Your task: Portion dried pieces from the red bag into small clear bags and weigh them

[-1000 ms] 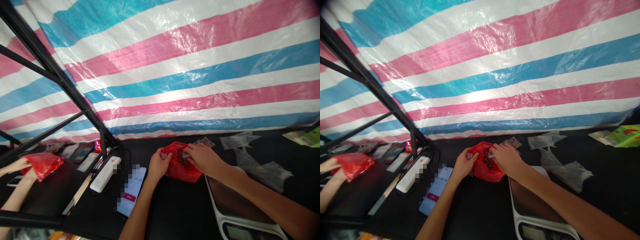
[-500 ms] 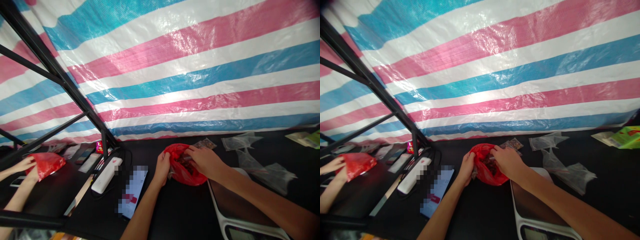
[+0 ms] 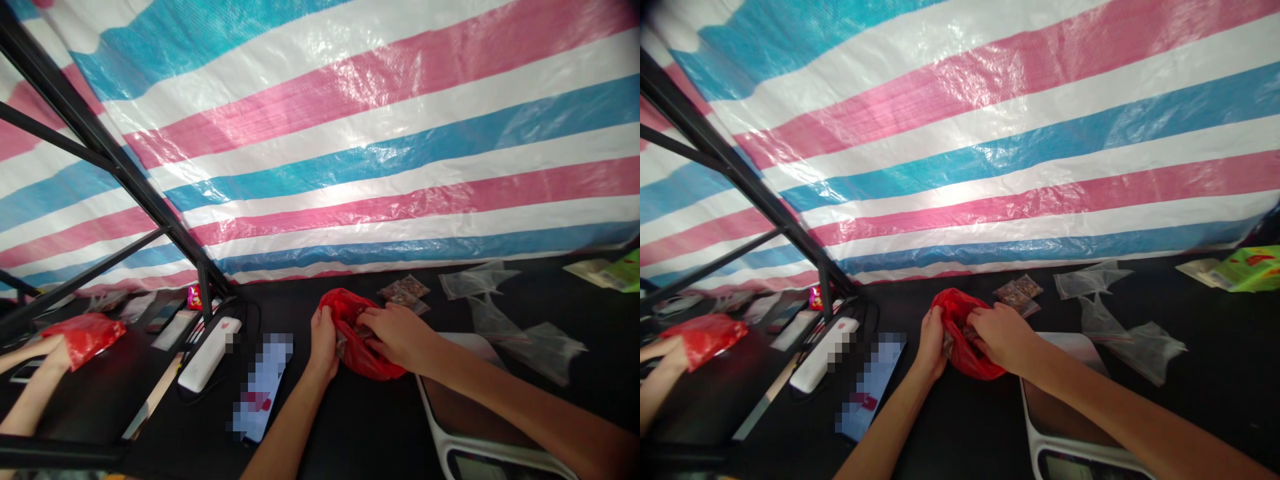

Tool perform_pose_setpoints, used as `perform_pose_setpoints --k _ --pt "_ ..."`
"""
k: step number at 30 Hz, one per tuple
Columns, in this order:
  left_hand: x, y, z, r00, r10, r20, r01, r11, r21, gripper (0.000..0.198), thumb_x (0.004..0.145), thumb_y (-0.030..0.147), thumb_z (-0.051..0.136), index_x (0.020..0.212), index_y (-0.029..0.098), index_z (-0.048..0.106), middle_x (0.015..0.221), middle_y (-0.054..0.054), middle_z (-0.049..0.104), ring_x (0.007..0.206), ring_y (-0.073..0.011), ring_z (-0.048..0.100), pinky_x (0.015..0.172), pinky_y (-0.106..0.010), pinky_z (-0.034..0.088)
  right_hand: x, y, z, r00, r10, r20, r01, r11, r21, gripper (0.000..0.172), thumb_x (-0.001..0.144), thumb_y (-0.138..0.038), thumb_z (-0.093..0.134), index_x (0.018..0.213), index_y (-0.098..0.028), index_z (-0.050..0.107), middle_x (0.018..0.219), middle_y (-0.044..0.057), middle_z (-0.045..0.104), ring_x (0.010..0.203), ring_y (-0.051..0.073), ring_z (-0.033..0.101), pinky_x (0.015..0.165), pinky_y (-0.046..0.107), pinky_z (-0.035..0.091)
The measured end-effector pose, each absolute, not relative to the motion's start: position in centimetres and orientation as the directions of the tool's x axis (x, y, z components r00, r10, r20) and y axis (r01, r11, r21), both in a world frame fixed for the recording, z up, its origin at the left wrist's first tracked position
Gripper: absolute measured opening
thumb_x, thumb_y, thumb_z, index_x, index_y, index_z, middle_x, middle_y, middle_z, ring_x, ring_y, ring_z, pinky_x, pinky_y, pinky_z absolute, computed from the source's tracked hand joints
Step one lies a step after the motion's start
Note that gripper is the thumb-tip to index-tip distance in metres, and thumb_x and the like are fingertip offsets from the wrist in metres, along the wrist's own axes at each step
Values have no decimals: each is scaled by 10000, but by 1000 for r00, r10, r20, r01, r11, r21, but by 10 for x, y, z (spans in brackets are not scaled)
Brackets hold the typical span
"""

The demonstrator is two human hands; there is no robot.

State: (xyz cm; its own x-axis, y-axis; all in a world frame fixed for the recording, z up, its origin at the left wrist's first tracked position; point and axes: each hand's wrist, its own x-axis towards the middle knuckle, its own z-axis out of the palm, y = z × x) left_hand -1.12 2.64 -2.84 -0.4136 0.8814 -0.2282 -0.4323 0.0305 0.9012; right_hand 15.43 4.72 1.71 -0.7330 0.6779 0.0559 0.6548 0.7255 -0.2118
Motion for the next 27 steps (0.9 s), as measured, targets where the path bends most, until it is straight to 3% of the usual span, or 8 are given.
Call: perform_pose_setpoints --k 9,16,22,27 --pt "-11 28 -26 -424 879 -218 -491 -21 871 228 691 339 701 830 177 620 691 50 611 629 -118 594 696 -256 513 157 56 11 -648 758 71 664 609 -434 245 903 -241 679 1128 -296 756 1020 23 821 924 244 764 786 305 504" --pt "-11 28 -29 -399 881 -253 -541 -4 841 318 681 406 790 829 175 629 706 25 665 620 -129 644 664 -249 514 154 50 6 -709 692 139 639 713 -289 373 890 -167 686 1257 -222 722 1283 107 733 1161 305 684 990 413 504" --pt "-10 28 -29 -384 887 -256 -539 10 842 374 658 445 830 832 177 636 712 13 691 644 -147 680 642 -241 512 156 52 12 -720 682 126 632 721 -286 250 881 -222 707 1122 -205 772 1147 99 772 1082 293 706 933 383 511" --pt "-10 28 -28 -383 890 -249 -534 7 846 370 659 432 824 849 169 645 750 -2 715 662 -151 689 648 -244 517 157 55 10 -694 715 88 657 678 -330 238 896 -287 703 1119 -242 771 1088 86 796 1019 281 739 876 347 514"
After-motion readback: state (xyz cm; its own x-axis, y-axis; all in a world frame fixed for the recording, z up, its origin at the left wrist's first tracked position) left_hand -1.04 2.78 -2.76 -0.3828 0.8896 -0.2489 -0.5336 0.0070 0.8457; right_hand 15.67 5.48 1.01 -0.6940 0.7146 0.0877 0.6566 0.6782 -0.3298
